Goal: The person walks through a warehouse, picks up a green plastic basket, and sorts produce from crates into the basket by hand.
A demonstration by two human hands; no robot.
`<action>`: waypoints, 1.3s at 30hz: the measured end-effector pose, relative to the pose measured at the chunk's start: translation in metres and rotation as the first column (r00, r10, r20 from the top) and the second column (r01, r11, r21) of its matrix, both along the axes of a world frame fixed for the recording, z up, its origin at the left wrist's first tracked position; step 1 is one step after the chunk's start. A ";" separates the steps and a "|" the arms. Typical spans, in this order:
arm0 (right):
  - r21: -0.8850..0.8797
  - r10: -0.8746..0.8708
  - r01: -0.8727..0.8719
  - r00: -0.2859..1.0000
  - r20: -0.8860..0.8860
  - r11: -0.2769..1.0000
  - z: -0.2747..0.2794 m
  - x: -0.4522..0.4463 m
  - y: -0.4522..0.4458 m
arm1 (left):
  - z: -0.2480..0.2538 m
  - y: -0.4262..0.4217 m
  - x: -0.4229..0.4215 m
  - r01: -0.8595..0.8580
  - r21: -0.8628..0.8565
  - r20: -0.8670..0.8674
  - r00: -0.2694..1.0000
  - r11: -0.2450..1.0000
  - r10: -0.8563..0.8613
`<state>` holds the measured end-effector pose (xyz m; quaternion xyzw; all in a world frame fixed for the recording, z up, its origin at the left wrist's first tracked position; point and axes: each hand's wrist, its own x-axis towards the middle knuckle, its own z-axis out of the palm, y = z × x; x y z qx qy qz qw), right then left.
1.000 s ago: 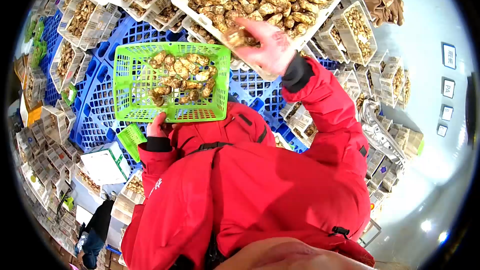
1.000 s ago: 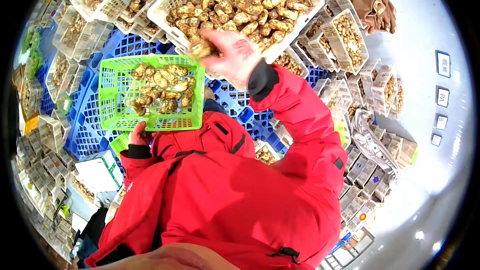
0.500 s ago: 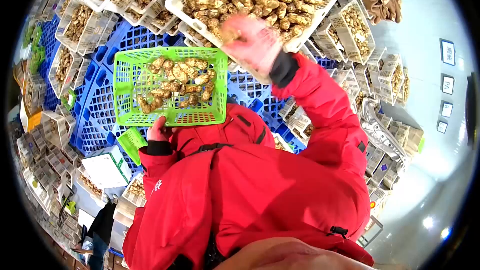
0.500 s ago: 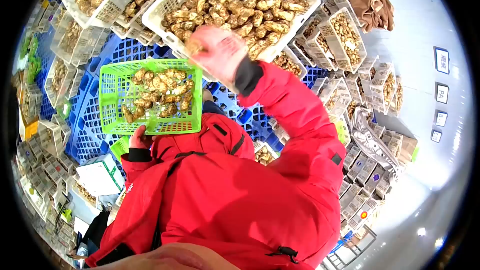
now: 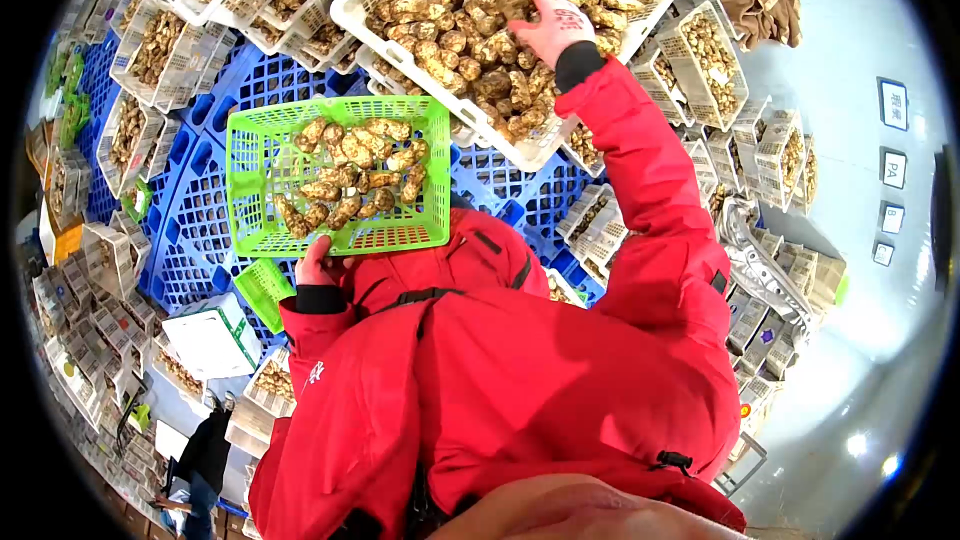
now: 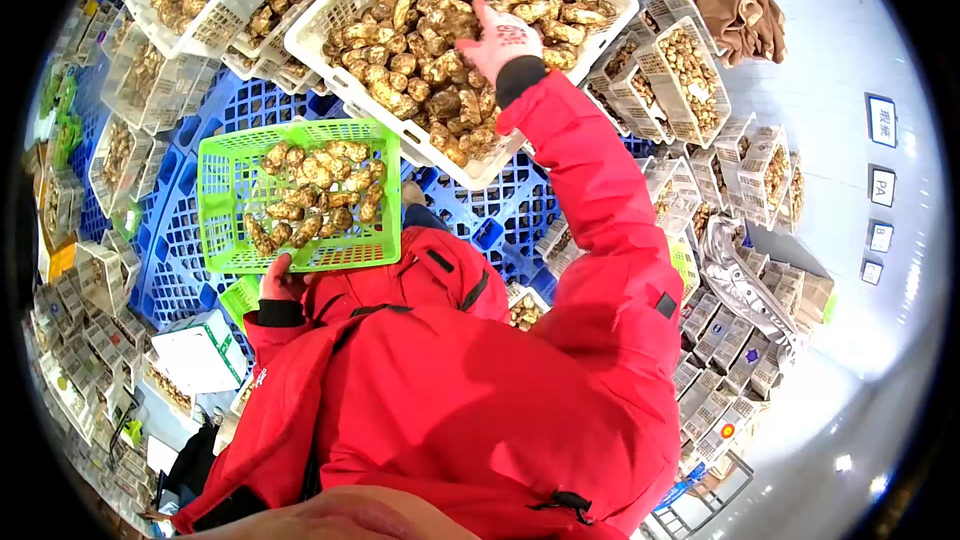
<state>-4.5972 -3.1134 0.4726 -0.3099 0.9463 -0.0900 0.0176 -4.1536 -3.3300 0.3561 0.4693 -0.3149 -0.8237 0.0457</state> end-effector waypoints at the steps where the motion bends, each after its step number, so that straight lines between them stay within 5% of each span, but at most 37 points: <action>1: 0.060 0.006 -0.007 1.000 0.014 0.998 0.003 0.000 -0.006 | -0.006 -0.001 0.002 -0.004 0.014 -0.019 1.000 1.000 0.004; 3: 0.145 0.028 -0.025 0.999 -0.017 0.989 0.004 0.005 -0.019 | 0.021 0.002 -0.016 -0.122 0.253 -0.022 0.991 0.960 0.132; 4: 0.224 -0.012 0.013 1.000 -0.003 0.975 0.007 0.006 -0.022 | 0.023 0.002 -0.019 -0.134 0.234 0.035 0.991 0.963 0.129; 7: -0.345 0.116 -0.043 0.975 0.192 0.938 0.027 0.000 -0.005 | 0.021 -0.001 -0.016 -0.159 0.158 0.158 0.978 0.975 0.134; 10: -0.033 -0.049 0.044 0.981 -0.189 0.998 0.013 -0.062 0.063 | 0.037 0.003 -0.019 -0.079 0.174 0.038 0.997 0.982 0.073; 12: 0.340 -0.238 0.218 0.971 0.016 0.915 0.012 -0.072 0.085 | 0.023 0.001 -0.014 -0.106 0.198 0.025 0.994 0.974 0.104; 14: 0.242 -0.056 0.087 0.990 -0.133 0.966 0.002 -0.070 0.095 | 0.015 0.000 -0.013 -0.110 0.230 -0.027 0.993 0.967 0.119; 16: 0.071 -0.260 0.255 0.963 0.073 0.964 0.015 -0.070 0.088 | 0.011 -0.002 -0.008 -0.125 0.180 0.076 0.991 0.976 0.113; 18: -0.158 -0.180 0.197 0.977 0.116 0.967 0.009 -0.080 0.098 | 0.024 0.001 -0.015 -0.130 0.189 0.021 0.991 0.973 0.129; 23: -0.371 0.007 0.024 0.997 0.082 0.928 0.025 -0.062 0.101 | 0.031 0.004 -0.020 -0.054 0.017 0.100 0.994 0.998 0.052; 26: 0.058 0.136 -0.150 0.971 0.199 0.987 0.017 -0.033 0.099 | 0.006 0.001 -0.003 0.021 -0.065 0.081 0.997 0.998 -0.015; 28: 0.135 0.115 -0.117 0.993 0.025 0.984 0.019 -0.026 0.092 | 0.008 -0.003 -0.005 -0.107 0.183 0.013 0.994 0.977 0.106; 30: 0.047 -0.003 -0.001 0.997 0.075 0.999 0.022 -0.029 0.084 | 0.011 -0.004 -0.007 -0.094 0.161 0.042 0.995 0.983 0.088; 34: -0.437 0.052 0.029 0.983 0.174 0.899 0.026 -0.024 0.073 | 0.049 0.010 -0.026 -0.085 0.098 0.049 0.996 0.992 0.081; 36: -0.205 -0.019 0.068 0.972 0.233 0.976 0.023 -0.017 0.068 | 0.057 0.012 -0.031 -0.163 0.072 0.102 0.983 0.984 0.155; 39: 0.115 0.081 -0.100 0.984 0.162 0.988 0.016 -0.026 0.087 | 0.048 0.008 -0.026 -0.158 0.086 0.060 0.986 0.984 0.154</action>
